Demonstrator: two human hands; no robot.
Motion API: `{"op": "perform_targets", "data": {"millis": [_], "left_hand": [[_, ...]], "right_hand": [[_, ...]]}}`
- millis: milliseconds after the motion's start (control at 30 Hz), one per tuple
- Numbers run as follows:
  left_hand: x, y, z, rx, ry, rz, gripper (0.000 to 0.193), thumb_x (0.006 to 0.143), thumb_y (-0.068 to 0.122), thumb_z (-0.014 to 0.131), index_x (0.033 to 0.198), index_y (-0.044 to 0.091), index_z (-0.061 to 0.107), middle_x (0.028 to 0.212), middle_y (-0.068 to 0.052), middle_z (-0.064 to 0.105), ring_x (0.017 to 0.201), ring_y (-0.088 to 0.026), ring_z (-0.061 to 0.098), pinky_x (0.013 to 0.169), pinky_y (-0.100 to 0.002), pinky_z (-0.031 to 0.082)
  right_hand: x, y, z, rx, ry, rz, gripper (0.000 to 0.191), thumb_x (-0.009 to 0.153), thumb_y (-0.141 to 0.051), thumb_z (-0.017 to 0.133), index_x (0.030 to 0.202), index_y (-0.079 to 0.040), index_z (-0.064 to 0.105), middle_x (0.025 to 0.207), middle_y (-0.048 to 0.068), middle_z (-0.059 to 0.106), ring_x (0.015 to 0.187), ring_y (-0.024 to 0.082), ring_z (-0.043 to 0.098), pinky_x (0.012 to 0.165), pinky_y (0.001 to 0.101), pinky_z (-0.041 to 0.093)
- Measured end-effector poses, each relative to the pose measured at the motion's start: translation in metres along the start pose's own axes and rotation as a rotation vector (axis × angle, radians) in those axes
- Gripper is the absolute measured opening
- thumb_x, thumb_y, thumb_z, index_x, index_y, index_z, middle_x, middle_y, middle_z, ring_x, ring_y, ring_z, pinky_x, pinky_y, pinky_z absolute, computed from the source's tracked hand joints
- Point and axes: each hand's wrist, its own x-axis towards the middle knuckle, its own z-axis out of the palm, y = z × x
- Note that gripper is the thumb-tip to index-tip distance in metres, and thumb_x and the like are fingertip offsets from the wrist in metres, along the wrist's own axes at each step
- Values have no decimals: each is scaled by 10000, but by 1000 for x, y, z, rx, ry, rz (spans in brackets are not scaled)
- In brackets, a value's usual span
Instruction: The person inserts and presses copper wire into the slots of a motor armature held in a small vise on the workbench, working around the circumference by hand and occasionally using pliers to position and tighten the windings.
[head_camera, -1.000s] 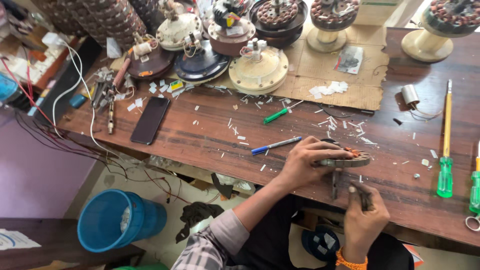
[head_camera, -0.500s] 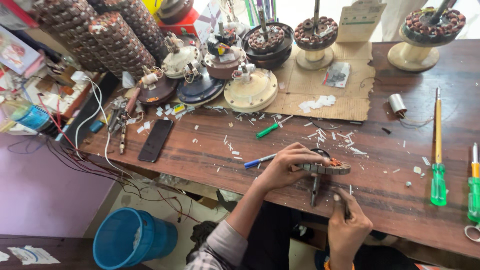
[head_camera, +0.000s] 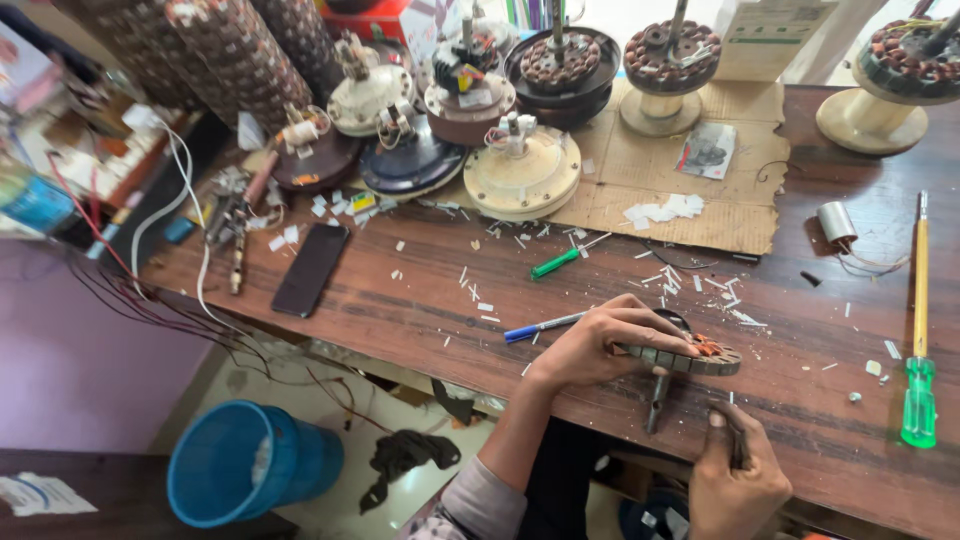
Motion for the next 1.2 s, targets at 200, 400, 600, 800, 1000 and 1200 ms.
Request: {"op": "perform_targets", "data": {"millis": [200, 400, 600, 800, 1000, 1200], "left_hand": [[-4, 23, -2, 111, 50, 62, 571, 838, 176, 781, 1374, 303, 628, 1277, 40, 690, 1135, -192, 611, 1111, -356, 494], [-8, 30, 27, 193, 257, -13, 576, 871, 254, 795, 1418, 292, 615, 1159, 27, 687, 1100, -203, 597, 1013, -370, 487], [-13, 16, 29, 218, 281, 78, 441, 872, 234, 801, 1290, 246, 661, 1228, 31, 683, 1106, -201, 604, 1004, -358, 491], [-10, 19, 29, 222, 296, 80, 422, 871, 193, 802, 1271, 216, 668, 1221, 16, 698, 1144, -215, 638, 1033, -371, 515], [-9, 16, 31, 99, 319, 35, 375, 835, 163, 821, 1195, 191, 723, 1171, 3, 719, 1110, -216, 654, 1028, -362, 532], [-4, 19, 28, 88, 327, 32, 383, 797, 131, 822, 1170, 164, 741, 1152, -16, 725, 1097, -229, 647, 1008, -374, 529]], "right_hand": [[4, 11, 0, 138, -30, -50, 146, 1069, -7, 671, 1164, 101, 694, 1041, 152, 741, 992, 159, 705, 913, 277, 551], [5, 21, -6, 177, -19, -1, 172, 1071, -18, 661, 1212, 79, 684, 1065, 153, 736, 940, 154, 704, 884, 268, 554], [7, 18, -6, 170, -23, -2, 173, 1056, -12, 662, 1198, 80, 697, 1052, 147, 739, 944, 152, 704, 877, 265, 549], [2, 4, -1, 280, -41, 2, 173, 1046, -6, 636, 1196, 70, 681, 1082, 93, 726, 963, 101, 669, 883, 231, 531], [0, -1, -1, 314, -16, 40, 148, 1045, -20, 647, 1163, 63, 682, 1040, 73, 725, 910, 87, 664, 818, 217, 514], [0, -21, -5, 236, 7, 51, 138, 1025, -48, 681, 1120, 52, 699, 997, 76, 738, 891, 85, 670, 794, 231, 512]]}}
